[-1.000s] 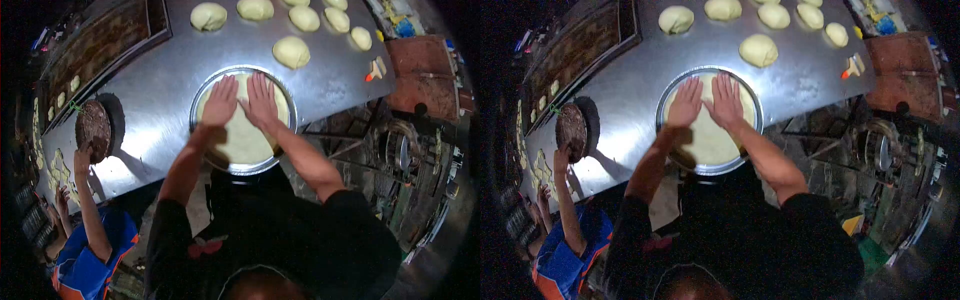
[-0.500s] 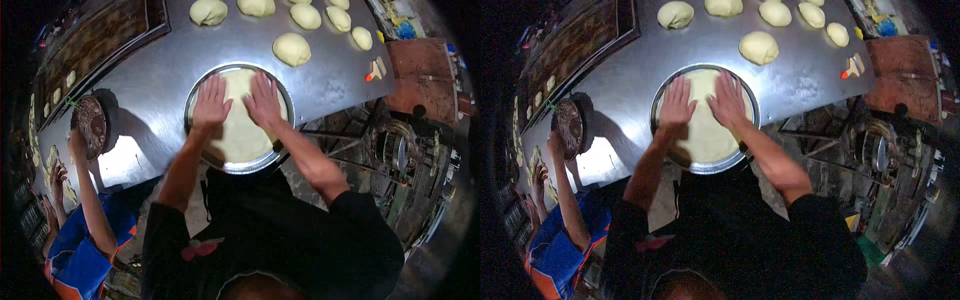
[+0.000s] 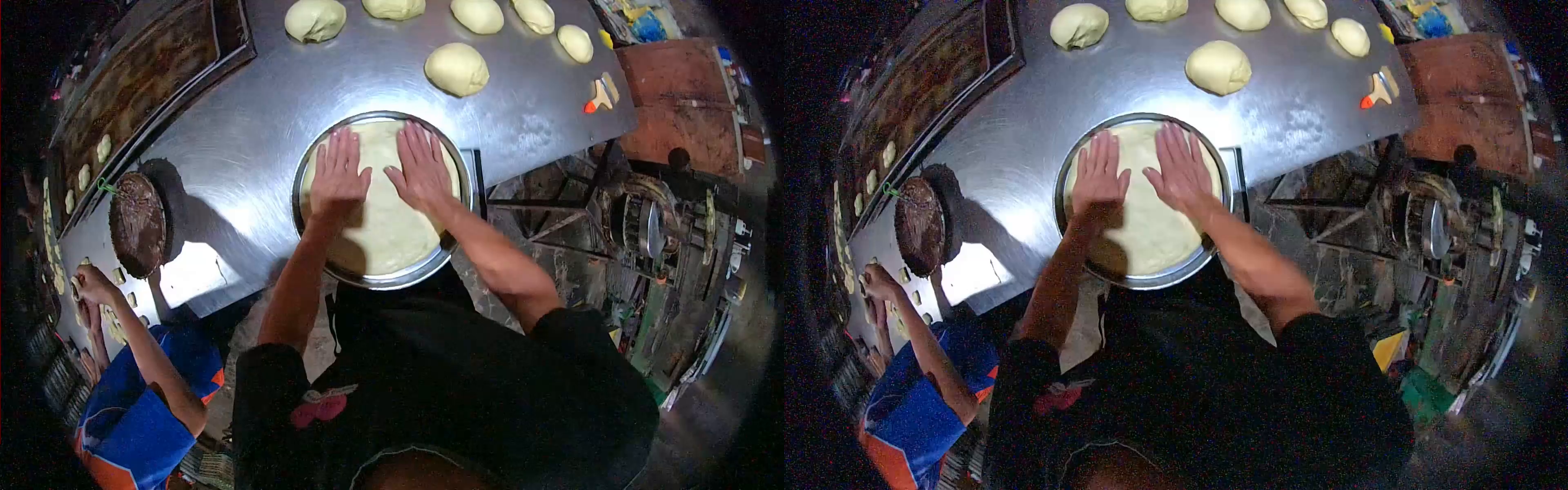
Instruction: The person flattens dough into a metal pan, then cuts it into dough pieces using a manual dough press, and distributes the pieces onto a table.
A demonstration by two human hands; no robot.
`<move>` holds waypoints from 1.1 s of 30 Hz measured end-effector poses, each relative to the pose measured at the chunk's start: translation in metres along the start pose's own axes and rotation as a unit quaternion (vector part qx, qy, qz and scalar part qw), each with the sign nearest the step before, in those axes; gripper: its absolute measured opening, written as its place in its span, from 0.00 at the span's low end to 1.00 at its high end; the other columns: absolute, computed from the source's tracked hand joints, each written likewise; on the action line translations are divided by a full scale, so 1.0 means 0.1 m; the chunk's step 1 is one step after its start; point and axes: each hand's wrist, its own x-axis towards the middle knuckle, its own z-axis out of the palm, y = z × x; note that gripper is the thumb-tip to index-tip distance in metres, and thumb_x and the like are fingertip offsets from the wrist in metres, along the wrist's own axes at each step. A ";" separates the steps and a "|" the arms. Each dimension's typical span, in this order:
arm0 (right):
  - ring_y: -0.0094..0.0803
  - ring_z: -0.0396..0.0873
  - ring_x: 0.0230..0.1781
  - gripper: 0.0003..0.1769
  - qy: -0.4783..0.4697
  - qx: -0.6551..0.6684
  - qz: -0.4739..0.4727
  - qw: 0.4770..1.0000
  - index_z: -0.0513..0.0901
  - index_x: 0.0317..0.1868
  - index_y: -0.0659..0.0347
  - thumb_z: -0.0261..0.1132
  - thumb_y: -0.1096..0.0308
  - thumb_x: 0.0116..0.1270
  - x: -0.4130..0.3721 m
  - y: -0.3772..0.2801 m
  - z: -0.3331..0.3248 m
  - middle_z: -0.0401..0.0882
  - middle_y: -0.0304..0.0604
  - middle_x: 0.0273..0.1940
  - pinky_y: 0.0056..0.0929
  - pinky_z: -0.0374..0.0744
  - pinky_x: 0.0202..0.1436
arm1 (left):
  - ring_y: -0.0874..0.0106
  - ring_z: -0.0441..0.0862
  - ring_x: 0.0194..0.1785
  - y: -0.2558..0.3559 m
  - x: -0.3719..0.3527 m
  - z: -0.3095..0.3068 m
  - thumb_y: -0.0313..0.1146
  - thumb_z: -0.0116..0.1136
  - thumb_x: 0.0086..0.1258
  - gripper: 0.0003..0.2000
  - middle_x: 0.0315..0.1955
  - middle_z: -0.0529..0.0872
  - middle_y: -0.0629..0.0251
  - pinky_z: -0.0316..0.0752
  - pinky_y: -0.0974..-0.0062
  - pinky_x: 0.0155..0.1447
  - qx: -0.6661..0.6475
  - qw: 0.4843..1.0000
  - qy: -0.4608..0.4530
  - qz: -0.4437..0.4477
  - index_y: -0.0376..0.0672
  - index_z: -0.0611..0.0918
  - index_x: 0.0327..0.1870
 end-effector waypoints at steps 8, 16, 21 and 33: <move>0.46 0.43 0.77 0.36 -0.027 -0.058 0.044 0.997 0.55 0.72 0.67 0.49 0.52 0.73 -0.22 -0.10 -0.04 0.48 0.54 0.75 0.51 0.42 0.77 | 0.59 0.59 0.74 0.05 0.28 -0.06 0.40 0.52 0.70 0.29 0.70 0.62 0.50 0.52 0.59 0.75 -0.057 0.984 -0.069 0.151 0.34 0.64 0.69; 0.46 0.54 0.74 0.32 -0.037 0.174 -0.018 0.984 0.62 0.69 0.66 0.50 0.54 0.72 0.13 0.11 -0.38 0.57 0.54 0.72 0.45 0.49 0.77 | 0.54 0.60 0.72 0.18 -0.11 -0.18 0.41 0.56 0.66 0.30 0.66 0.68 0.47 0.55 0.54 0.74 -0.008 0.996 -0.052 -0.076 0.32 0.68 0.66; 0.48 0.50 0.75 0.34 0.025 -0.044 0.015 0.999 0.58 0.70 0.69 0.49 0.52 0.74 -0.25 0.02 -0.11 0.55 0.57 0.72 0.49 0.46 0.77 | 0.52 0.61 0.72 0.15 0.13 -0.18 0.42 0.53 0.68 0.29 0.66 0.67 0.44 0.56 0.54 0.73 -0.055 0.988 -0.019 0.146 0.31 0.68 0.66; 0.37 0.40 0.78 0.36 -0.104 -0.027 -0.032 0.994 0.53 0.74 0.61 0.43 0.47 0.75 0.02 0.31 -0.41 0.44 0.46 0.77 0.42 0.38 0.79 | 0.57 0.47 0.78 0.18 0.22 -0.01 0.50 0.41 0.75 0.33 0.74 0.52 0.50 0.41 0.54 0.78 -0.017 0.991 -0.103 0.088 0.37 0.56 0.73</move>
